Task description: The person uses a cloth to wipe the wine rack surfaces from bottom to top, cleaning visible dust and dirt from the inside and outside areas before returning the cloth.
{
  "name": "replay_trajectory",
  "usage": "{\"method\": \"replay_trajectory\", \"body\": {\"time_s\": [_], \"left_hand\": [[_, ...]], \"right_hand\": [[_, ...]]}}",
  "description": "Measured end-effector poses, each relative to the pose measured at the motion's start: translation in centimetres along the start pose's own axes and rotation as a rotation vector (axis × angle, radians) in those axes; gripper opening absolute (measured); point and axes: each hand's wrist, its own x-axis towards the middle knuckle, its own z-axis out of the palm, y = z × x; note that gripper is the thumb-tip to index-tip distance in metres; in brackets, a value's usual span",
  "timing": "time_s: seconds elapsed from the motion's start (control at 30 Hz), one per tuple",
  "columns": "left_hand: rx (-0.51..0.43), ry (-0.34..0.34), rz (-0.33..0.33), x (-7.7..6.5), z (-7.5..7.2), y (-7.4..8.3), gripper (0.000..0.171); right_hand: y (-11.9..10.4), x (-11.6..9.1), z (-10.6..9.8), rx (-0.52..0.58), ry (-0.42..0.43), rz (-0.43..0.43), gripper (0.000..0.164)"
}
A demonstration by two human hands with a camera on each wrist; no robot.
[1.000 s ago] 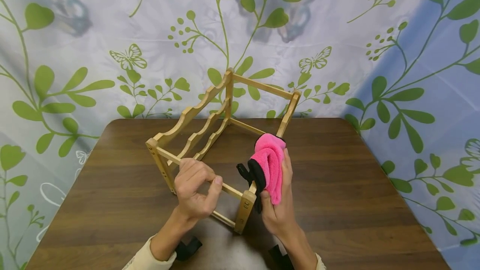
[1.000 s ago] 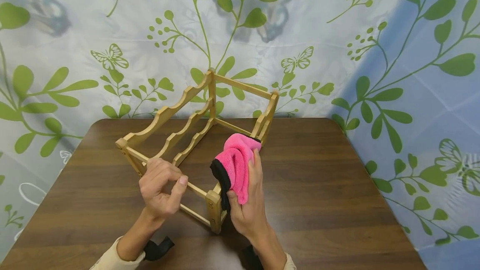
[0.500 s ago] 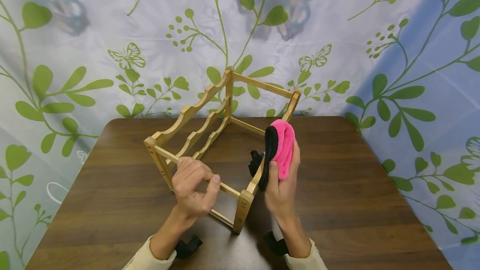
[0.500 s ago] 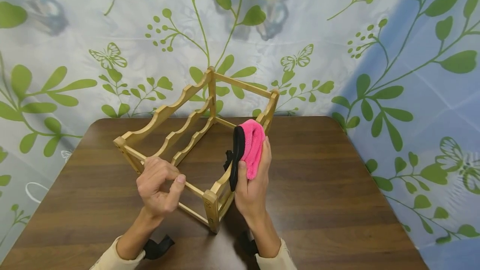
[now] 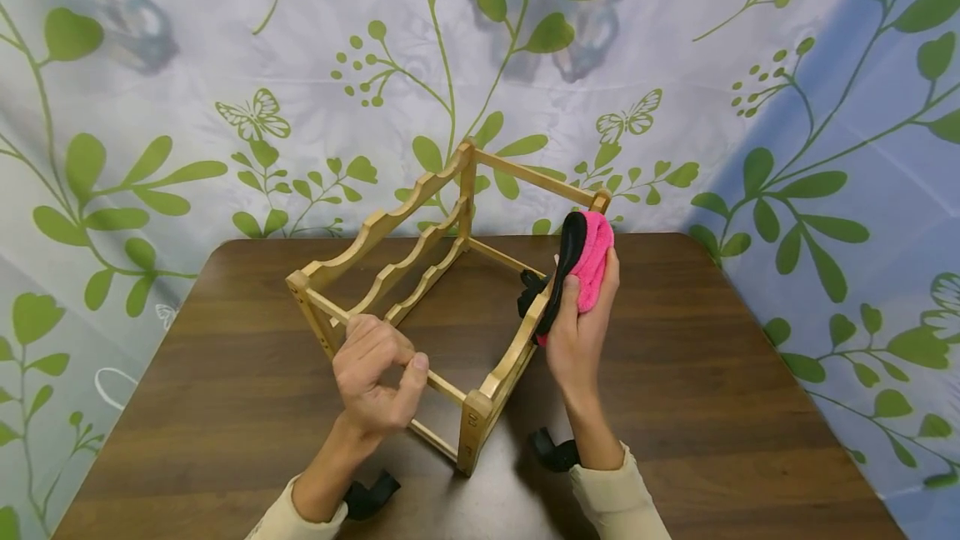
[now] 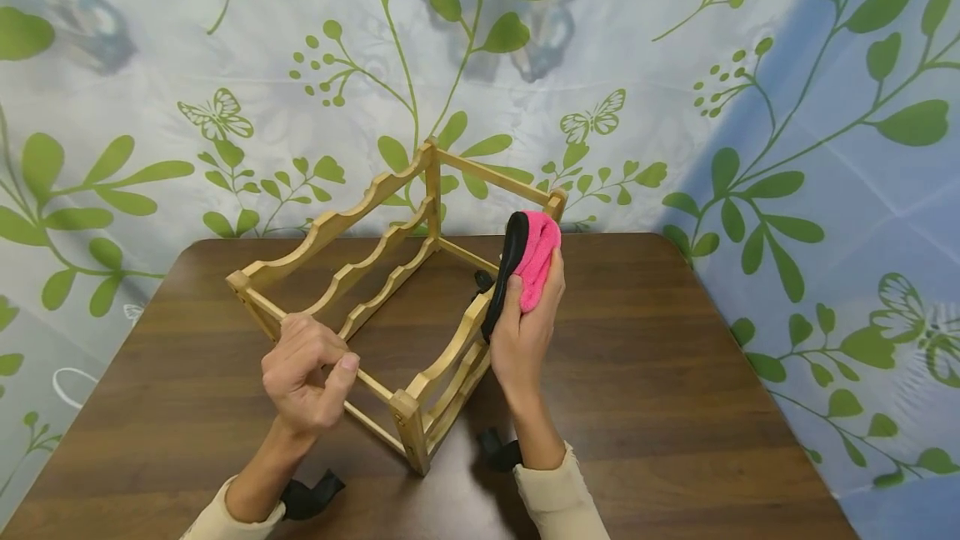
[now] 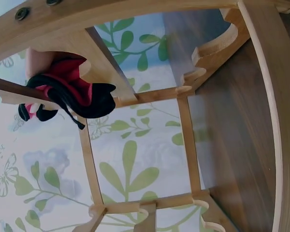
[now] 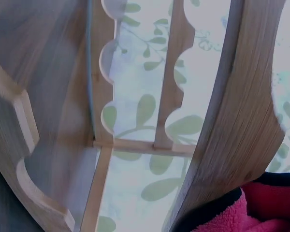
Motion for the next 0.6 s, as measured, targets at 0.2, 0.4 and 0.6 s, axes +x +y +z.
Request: {"method": "replay_trajectory", "body": {"time_s": [0.2, 0.4, 0.6], "left_hand": [[-0.036, 0.01, 0.024, -0.1, -0.1, -0.2, 0.034], [-0.066, 0.01, 0.023, -0.1, -0.3, -0.6, 0.035], [-0.085, 0.009, 0.019, 0.0, -0.7, -0.9, 0.036]], "right_hand": [[0.3, 1.5, -0.5, -0.021, -0.001, 0.04, 0.059], [-1.7, 3.5, -1.0, -0.036, 0.016, 0.114, 0.054], [-1.4, 4.7, -1.1, -0.079, 0.049, 0.112, 0.055]]}}
